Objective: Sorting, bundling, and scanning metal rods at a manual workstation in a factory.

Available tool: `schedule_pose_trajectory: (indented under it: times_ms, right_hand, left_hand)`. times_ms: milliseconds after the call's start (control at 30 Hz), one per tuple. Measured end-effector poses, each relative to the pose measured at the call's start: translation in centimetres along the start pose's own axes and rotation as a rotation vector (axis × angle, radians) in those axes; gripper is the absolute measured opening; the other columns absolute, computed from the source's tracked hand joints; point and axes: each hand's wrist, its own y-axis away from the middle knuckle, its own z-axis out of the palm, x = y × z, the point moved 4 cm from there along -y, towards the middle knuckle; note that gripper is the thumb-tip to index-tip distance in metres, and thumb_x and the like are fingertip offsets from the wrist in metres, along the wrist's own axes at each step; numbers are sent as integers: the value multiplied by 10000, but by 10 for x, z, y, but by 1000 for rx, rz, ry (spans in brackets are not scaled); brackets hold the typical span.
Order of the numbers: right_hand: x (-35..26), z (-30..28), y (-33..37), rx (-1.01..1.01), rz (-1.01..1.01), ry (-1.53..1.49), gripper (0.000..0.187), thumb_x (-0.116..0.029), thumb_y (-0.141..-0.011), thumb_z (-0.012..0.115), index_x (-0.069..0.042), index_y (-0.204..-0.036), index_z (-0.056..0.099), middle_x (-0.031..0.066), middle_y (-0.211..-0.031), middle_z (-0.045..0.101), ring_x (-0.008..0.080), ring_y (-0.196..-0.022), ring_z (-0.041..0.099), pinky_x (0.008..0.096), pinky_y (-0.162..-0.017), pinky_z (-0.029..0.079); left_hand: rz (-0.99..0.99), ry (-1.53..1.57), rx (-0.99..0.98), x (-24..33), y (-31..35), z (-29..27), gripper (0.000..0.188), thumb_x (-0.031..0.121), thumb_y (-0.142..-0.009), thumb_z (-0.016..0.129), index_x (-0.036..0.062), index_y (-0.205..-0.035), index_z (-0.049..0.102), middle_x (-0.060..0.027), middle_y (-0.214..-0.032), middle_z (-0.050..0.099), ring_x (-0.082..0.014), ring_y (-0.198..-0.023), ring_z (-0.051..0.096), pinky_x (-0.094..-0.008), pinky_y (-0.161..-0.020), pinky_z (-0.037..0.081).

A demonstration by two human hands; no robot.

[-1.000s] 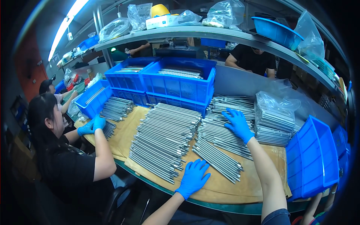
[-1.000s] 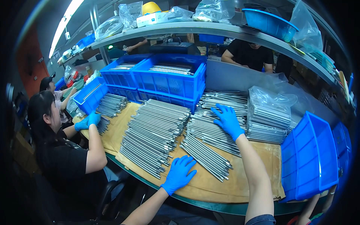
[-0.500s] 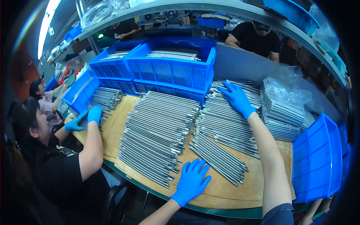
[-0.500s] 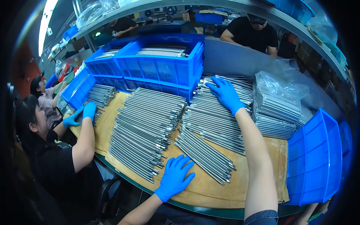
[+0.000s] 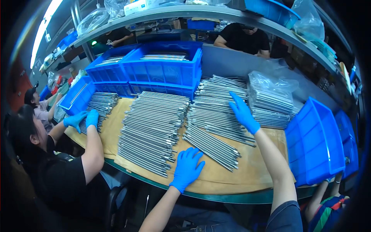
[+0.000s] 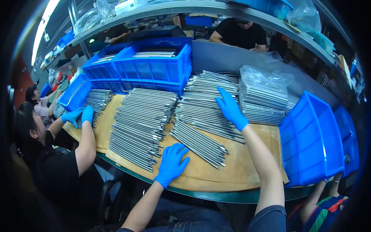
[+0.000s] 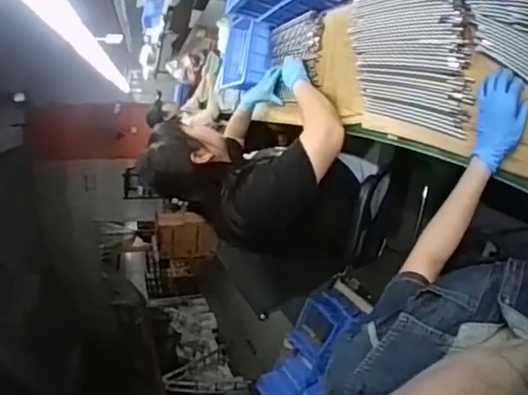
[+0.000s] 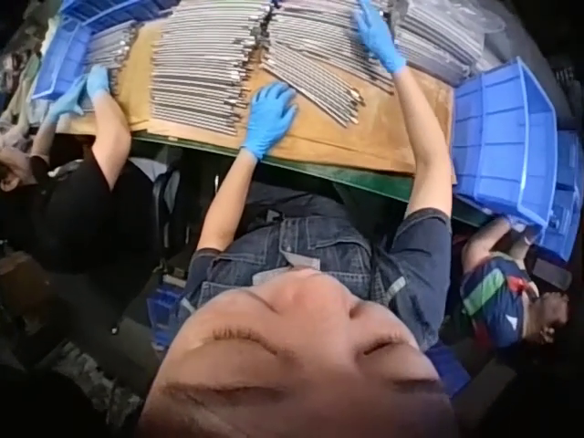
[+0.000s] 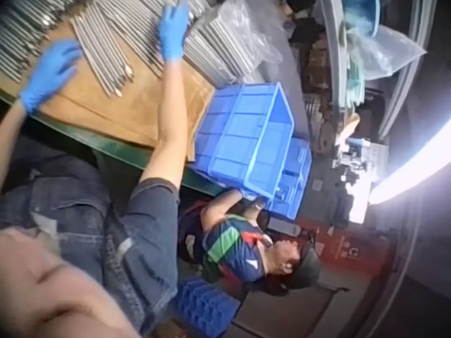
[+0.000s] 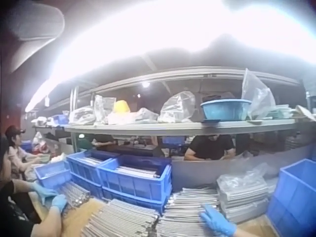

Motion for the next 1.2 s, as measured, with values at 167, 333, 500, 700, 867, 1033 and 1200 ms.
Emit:
schedule_pose_trajectory:
  times_ms: [167,333,500,700,867,1033,1200]
  right_hand:
    - [6,-41,126,187,484,-464,447,-260,-950,439,-12,-1321,406,158,-1309,469,262,-1211,441,334,-1008,338]
    - [19,-33,174,344,667,-505,477,-291,-953,438,-1,-1329,389,165,-1322,450,257,-1217,432,338,-1009,334]
    - [-17,-4,151,243,626,-517,523,-309,-916,503,-5,-1327,391,197,-1324,437,305,-1214,429,347,-1014,329]
    - [-121,-1,132,-250,-75,99,702,-361,-733,669,18,-1265,412,248,-1243,460,385,-1114,470,400,-913,418]
    - [-140,2,111,-568,28,116,749,-309,-632,697,54,-1224,417,252,-1121,498,394,-1023,502,429,-825,461]
    - [-136,19,106,-667,67,227,654,-264,-576,678,92,-1076,451,273,-987,512,413,-948,503,437,-820,451]
    - [-126,33,100,-621,84,298,550,-233,-556,663,71,-976,480,294,-931,513,414,-891,516,437,-769,468]
  left_hand:
    - [3,-19,27,0,4,-4,383,279,-825,590,66,-1142,575,-103,-1216,509,-283,-1173,425,-428,-991,289]
    - [23,-39,38,4,2,2,377,281,-826,589,68,-1138,577,-101,-1207,513,-280,-1163,431,-424,-992,291]
    - [31,-36,57,2,4,9,378,298,-843,566,64,-1140,573,-108,-1216,502,-276,-1177,417,-434,-1005,277]
    - [13,-19,74,-1,8,6,357,276,-840,574,63,-1127,581,-102,-1214,511,-277,-1179,429,-426,-1001,293]
    - [28,0,90,-3,8,9,358,285,-844,569,58,-1121,580,-107,-1224,507,-273,-1193,423,-428,-1014,281]
    - [43,-1,111,-3,10,7,350,301,-844,557,48,-1085,578,-116,-1211,501,-276,-1178,419,-449,-1011,275]
    - [53,-60,137,-1,12,6,342,316,-844,543,44,-1047,582,-113,-1184,504,-275,-1170,411,-457,-1004,278]
